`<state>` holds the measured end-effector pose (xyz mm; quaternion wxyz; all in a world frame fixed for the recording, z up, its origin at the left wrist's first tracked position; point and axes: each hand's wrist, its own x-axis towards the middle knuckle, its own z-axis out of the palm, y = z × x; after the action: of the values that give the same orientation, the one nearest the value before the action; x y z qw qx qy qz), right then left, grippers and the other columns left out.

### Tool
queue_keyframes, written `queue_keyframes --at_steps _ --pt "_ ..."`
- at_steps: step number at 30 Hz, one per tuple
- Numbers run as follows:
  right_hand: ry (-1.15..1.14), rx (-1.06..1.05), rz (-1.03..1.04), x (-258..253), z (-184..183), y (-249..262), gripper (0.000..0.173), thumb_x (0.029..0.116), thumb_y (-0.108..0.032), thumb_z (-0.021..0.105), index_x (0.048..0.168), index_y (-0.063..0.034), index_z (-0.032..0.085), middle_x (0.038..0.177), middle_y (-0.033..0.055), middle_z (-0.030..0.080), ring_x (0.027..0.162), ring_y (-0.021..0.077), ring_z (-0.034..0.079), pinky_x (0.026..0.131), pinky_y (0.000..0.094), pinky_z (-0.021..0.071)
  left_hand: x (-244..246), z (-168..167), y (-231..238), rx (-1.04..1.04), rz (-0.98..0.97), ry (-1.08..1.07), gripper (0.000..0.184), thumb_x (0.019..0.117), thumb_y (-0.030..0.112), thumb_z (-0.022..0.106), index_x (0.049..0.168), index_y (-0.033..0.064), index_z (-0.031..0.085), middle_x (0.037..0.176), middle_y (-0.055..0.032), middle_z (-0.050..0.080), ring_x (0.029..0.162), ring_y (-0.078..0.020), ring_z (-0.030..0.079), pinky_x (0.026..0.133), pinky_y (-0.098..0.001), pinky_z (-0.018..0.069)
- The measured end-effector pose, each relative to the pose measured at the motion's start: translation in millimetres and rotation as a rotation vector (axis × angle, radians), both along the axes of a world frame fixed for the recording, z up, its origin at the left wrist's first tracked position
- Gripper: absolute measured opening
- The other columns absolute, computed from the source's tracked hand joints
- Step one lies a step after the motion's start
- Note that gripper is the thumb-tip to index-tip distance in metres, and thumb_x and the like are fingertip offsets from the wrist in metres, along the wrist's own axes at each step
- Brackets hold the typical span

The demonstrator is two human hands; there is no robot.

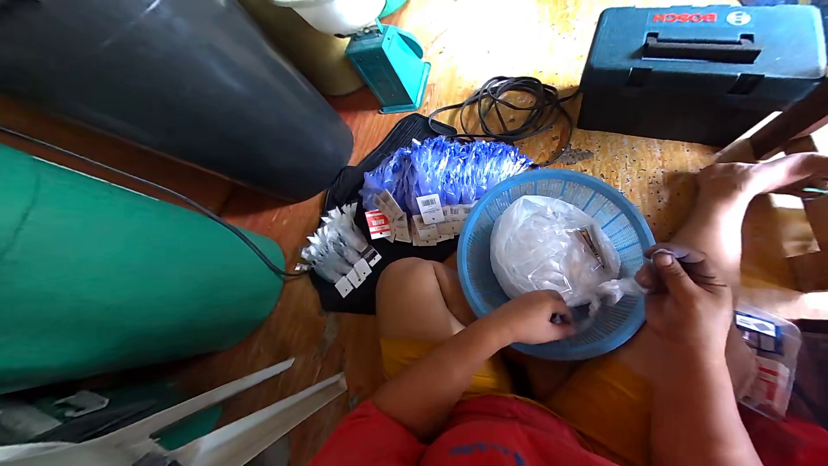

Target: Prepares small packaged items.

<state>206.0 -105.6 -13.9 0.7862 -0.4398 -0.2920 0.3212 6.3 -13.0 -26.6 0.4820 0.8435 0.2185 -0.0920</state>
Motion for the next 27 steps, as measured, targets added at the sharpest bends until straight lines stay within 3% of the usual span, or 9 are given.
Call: queue_keyframes --at_steps 5,9,11,13,18,21,23,25,27 --pt "0.04 -0.209 0.242 -4.7 2.1 -1.2 0.015 0.0937 -0.002 0.064 0.095 -0.0107 0.076 0.089 0.0005 0.074 0.057 0.0035 0.06 0.054 0.0191 0.0539 -4.2 35.0 5.3 -0.024 0.465 -0.443 0.021 0.0974 0.016 0.067 0.105 -0.0022 0.074 0.103 -0.011 0.071 0.098 -0.0121 0.068 0.088 -0.0276 0.056" --pt "-0.127 -0.328 0.443 -18.7 9.0 -0.1 0.011 0.0911 -0.005 0.068 0.096 -0.0104 0.076 0.112 -0.0003 0.074 0.064 0.0016 0.064 0.056 0.0192 0.0555 0.8 37.9 1.4 -0.173 0.739 -0.511 0.015 0.0956 0.012 0.069 0.104 -0.0007 0.074 0.098 -0.0053 0.071 0.089 -0.0057 0.066 0.084 -0.0232 0.056" --pt "-0.212 -0.382 0.462 -29.3 10.6 1.9 0.009 0.0907 -0.003 0.069 0.096 -0.0073 0.075 0.114 0.0011 0.072 0.067 0.0029 0.065 0.058 0.0208 0.0579 2.9 34.0 0.3 -0.268 0.782 -0.509 0.016 0.0958 0.013 0.069 0.103 0.0008 0.075 0.1 -0.0045 0.069 0.091 -0.0062 0.064 0.085 -0.0234 0.0544" --pt "-0.275 -0.381 0.419 -35.9 4.1 4.9 0.009 0.0915 -0.003 0.069 0.098 -0.0053 0.075 0.104 0.0017 0.073 0.064 0.0044 0.065 0.057 0.0216 0.0581 4.5 32.1 -0.4 -0.284 0.787 -0.489 0.018 0.0976 0.016 0.067 0.104 0.0022 0.076 0.103 -0.0049 0.068 0.093 -0.0066 0.063 0.085 -0.0236 0.0532" --pt "-0.275 -0.361 0.272 -25.2 -2.5 6.5 0.009 0.0921 -0.003 0.069 0.098 -0.0057 0.075 0.087 -0.0014 0.074 0.058 0.0045 0.063 0.054 0.0215 0.0563 0.9 24.7 7.1 0.04 0.534 -0.295 0.033 0.1034 0.024 0.056 0.123 0.0031 0.071 0.112 -0.0115 0.069 0.099 -0.0151 0.066 0.09 -0.0294 0.0536" --pt "-0.229 -0.367 0.231 -17.4 -2.5 5.7 0.009 0.0918 -0.002 0.069 0.097 -0.006 0.075 0.084 -0.002 0.074 0.057 0.0042 0.062 0.054 0.0208 0.0556 2.9 15.0 10.0 0.241 0.232 -0.146 0.032 0.1012 0.022 0.06 0.125 0.0038 0.07 0.12 -0.0135 0.071 0.118 -0.0271 0.064 0.108 -0.0426 0.0462" --pt "-0.214 -0.36 0.219 -14.5 -4.1 5.2 0.009 0.0919 -0.002 0.068 0.097 -0.0063 0.075 0.082 -0.0018 0.073 0.056 0.0042 0.061 0.053 0.0206 0.0551 7.3 6.6 8.3 0.326 0.044 -0.063 0.04 0.0975 0.024 0.068 0.134 0.0093 0.065 0.127 -0.0138 0.069 0.129 -0.0357 0.057 0.112 -0.0535 0.0417" --pt "-0.207 -0.348 0.217 -12.8 -5.2 5.1 0.009 0.0916 -0.002 0.069 0.096 -0.0067 0.075 0.081 -0.0019 0.073 0.056 0.0039 0.061 0.053 0.0203 0.0549 12.3 2.0 5.2 0.349 -0.054 0.031 0.045 0.0955 0.018 0.07 0.139 0.0113 0.06 0.123 -0.0164 0.069 0.128 -0.041 0.056 0.107 -0.0608 0.0414" --pt "-0.204 -0.331 0.218 -11.3 -6.2 4.8 0.009 0.0915 -0.003 0.069 0.096 -0.007 0.075 0.082 -0.0019 0.073 0.056 0.0041 0.061 0.054 0.0204 0.0552 14.4 6.1 4.7 0.324 -0.055 0.071 0.037 0.0992 0.011 0.062 0.136 0.008 0.059 0.116 -0.0172 0.07 0.12 -0.0389 0.061 0.107 -0.0583 0.043"
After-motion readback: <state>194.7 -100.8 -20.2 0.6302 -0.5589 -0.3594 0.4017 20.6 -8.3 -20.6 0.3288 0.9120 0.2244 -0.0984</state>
